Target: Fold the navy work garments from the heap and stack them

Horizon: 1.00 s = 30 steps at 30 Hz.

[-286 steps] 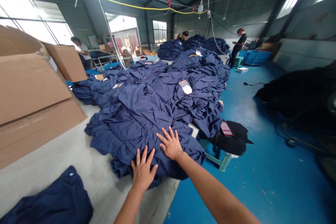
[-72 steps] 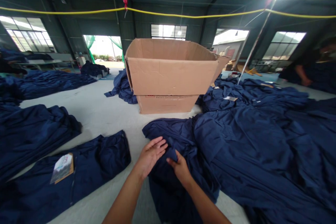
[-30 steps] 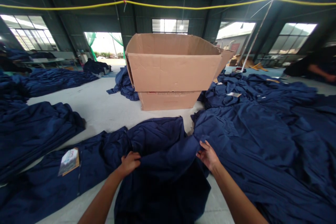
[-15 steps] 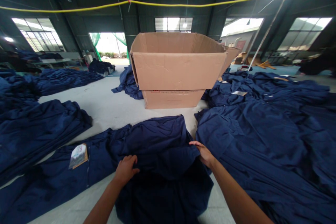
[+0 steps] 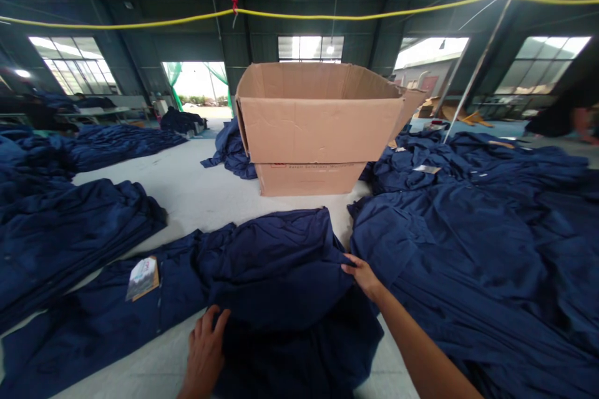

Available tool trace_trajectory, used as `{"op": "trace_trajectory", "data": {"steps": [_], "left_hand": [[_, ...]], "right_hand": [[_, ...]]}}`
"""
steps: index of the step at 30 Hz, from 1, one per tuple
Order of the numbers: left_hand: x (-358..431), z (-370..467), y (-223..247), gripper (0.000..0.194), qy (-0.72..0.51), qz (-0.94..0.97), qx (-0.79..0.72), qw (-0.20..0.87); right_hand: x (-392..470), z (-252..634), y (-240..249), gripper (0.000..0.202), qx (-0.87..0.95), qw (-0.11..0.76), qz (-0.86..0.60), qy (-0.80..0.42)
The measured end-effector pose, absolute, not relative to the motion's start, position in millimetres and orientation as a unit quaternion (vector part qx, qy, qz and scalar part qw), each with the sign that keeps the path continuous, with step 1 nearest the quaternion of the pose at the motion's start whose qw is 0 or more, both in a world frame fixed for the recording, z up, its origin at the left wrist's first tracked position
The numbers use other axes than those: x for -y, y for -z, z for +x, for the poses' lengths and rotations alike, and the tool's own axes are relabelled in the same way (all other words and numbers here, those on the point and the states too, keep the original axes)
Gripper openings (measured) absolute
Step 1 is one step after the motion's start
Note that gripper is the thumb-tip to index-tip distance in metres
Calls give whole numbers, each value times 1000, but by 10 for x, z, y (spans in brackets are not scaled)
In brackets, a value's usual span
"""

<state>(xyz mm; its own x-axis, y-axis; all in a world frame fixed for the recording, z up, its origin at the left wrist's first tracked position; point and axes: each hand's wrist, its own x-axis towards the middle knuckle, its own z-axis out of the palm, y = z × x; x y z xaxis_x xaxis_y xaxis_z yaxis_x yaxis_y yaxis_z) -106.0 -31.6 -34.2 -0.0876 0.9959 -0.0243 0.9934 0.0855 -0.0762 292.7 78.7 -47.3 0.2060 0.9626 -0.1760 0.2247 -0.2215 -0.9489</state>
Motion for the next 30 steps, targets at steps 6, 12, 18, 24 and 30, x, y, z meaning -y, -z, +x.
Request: {"op": "trace_trajectory", "data": {"steps": [6, 12, 18, 24, 30], "left_hand": [[472, -1137, 67, 75, -178, -698, 692, -51], [146, -686, -316, 49, -96, -763, 627, -123], [-64, -274, 118, 57, -42, -730, 668, -135], [66, -496, 615, 74, -24, -715, 685, -135], [-257, -676, 437, 71, -63, -715, 676, -165]], "right_hand": [[-743, 2989, 459, 26, 527, 360, -699, -322], [-754, 2809, 329, 29, 508, 298, -779, -216], [-583, 2298, 213, 33, 729, 107, -671, -87], [-459, 2272, 575, 55, 694, -9, -709, -125], [-507, 2204, 715, 58, 689, -19, -714, -119]]}}
